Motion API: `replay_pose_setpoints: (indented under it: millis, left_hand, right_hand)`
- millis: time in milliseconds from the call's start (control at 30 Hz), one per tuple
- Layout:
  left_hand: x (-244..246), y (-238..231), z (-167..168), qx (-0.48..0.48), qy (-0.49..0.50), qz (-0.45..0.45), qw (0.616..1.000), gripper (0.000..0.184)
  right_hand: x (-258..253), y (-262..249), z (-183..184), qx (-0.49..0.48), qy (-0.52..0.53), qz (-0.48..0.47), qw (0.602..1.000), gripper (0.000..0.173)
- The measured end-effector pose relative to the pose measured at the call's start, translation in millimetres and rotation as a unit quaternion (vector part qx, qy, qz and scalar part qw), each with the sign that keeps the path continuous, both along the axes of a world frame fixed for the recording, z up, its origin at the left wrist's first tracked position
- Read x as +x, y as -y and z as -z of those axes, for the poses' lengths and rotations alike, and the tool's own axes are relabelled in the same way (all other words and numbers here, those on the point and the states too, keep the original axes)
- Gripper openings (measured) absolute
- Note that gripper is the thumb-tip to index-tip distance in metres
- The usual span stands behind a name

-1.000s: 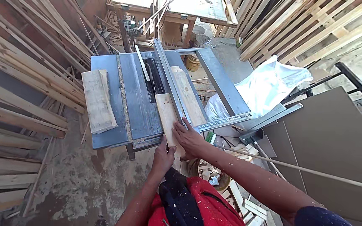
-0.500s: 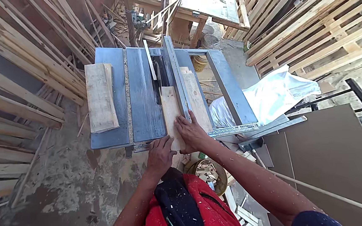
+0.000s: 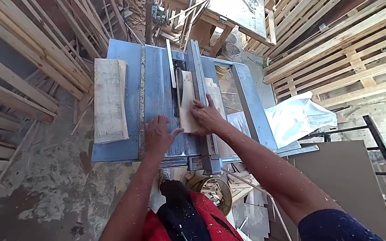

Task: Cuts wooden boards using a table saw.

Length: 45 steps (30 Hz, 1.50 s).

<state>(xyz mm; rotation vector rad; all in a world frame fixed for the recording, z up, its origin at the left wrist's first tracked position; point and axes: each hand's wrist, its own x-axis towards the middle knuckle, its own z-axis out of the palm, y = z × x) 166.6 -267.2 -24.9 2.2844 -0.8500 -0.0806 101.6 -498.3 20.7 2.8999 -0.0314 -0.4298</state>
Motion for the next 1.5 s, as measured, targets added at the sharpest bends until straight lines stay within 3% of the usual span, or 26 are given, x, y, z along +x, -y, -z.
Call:
replay_pose_setpoints:
  millis: [200, 367, 467, 633, 800, 900, 967, 1033, 1167, 1300, 1400, 1500]
  left_hand:
    - [9, -41, 45, -0.036, 0.057, 0.017, 0.998, 0.034]
    - [11, -41, 49, -0.037, 0.083, 0.016, 0.996, 0.031]
    - [9, -43, 50, -0.039, 0.087, 0.017, 0.995, 0.032]
    - [14, -41, 49, -0.03, 0.106, 0.003, 0.994, 0.032]
    - [19, -31, 69, -0.012, 0.087, -0.02, 0.996, 0.031]
    - [26, -20, 91, 0.001, 0.074, -0.026, 0.997, 0.032]
    - [25, -21, 89, -0.003, 0.071, -0.027, 0.997, 0.032]
    - [20, -30, 70, -0.022, 0.079, -0.025, 0.996, 0.031]
    - [14, -39, 54, -0.054, 0.114, -0.004, 0.992, 0.03]
    - [14, -42, 54, -0.05, 0.115, 0.004, 0.992, 0.034]
    - [12, -45, 54, -0.071, 0.12, 0.013, 0.99, 0.034]
    - [6, -54, 53, -0.089, 0.146, 0.036, 0.985, 0.035]
  right_hand:
    - [49, 34, 2, -0.01, 0.007, -0.003, 1.0, 0.105]
    - [88, 58, 0, -0.031, -0.012, 0.0, 0.999, 0.109]
    - [112, 73, 2, -0.031, -0.013, 0.03, 0.999, 0.101]
    - [168, 116, 0, -0.034, -0.029, -0.024, 0.999, 0.094]
    - [221, 140, -4, -0.051, -0.031, -0.057, 0.997, 0.068]
    - [245, 142, -12, -0.057, -0.016, -0.021, 0.998, 0.045]
    - [253, 143, -29, -0.033, 0.036, 0.028, 0.998, 0.032]
    - [255, 145, -56, -0.003, 0.085, 0.063, 0.994, 0.03]
    - [203, 154, -104, 0.014, 0.164, 0.076, 0.983, 0.035]
    - [67, 132, -126, 0.056, 0.265, 0.116, 0.956, 0.042]
    - [-60, 86, -106, 0.065, 0.314, 0.168, 0.932, 0.05]
    - [-169, 26, -51, 0.054, 0.345, 0.18, 0.92, 0.055]
